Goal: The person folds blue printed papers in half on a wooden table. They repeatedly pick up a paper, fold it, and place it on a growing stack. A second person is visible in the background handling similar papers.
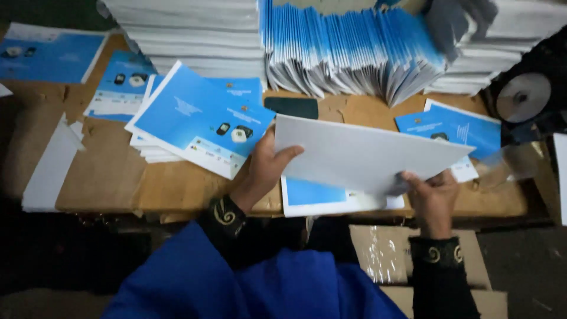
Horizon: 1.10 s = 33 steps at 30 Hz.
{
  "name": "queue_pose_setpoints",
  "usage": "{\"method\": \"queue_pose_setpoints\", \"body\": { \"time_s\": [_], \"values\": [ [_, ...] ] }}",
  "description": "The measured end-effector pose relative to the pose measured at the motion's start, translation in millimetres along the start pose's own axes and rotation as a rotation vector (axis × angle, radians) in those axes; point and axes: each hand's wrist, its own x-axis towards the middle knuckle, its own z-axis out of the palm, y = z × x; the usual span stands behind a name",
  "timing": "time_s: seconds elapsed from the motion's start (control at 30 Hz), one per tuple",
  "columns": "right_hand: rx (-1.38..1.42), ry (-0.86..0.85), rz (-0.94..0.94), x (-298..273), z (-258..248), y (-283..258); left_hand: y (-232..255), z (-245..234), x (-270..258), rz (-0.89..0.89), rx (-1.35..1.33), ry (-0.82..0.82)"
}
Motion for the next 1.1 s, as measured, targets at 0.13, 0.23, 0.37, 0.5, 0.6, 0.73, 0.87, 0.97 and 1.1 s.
{"method": "queue_pose_setpoints", "body": {
  "time_s": [0.13,0.23,0.37,0.5,0.6,0.73,0.87,0.97,1.1],
  "values": [
    [0.038,0.035,-0.081,2.0,-1.1,22.2,-1.3,-7.3,-7.6,0.199,-0.048,-0.006],
    [-0.178,-0.007,0.067,-17.1,14.0,18.8,38.2,-27.6,-30.4,-0.064,-0.027,-0.073],
    [-0.136,0.017,-0.008,-18.2,8.5,27.8,58.4,-33.7,-34.0,0.030,0.326,-0.049],
    [-0.070,0.025,0.007,-28.3,14.2,61.8,20.0,-27.7,-35.6,0.071,0.664,-0.098],
    [-0.324,0.008,-0.118,-29.0,-6.6,98.4,18.0,-15.5,-44.4,0.152,0.506,0.009],
    [-0.474,-0.053,-0.294,-51.8,9.5,108.0,-51.4,34.0,-69.2,0.048,0.032,0.022],
    [-0.472,-0.193,-0.493,-88.8,88.3,1.0,-22.9,44.6,-79.4,0.197,0.133,-0.020],
    [-0.540,-0.330,-0.617,-106.8,107.2,-24.2,-0.9,38.3,-92.5,0.178,0.039,-0.104],
    [-0.656,-0.537,-0.548,-112.6,103.9,-27.9,8.4,30.1,-94.9,0.127,0.031,-0.058]
  ]
}}
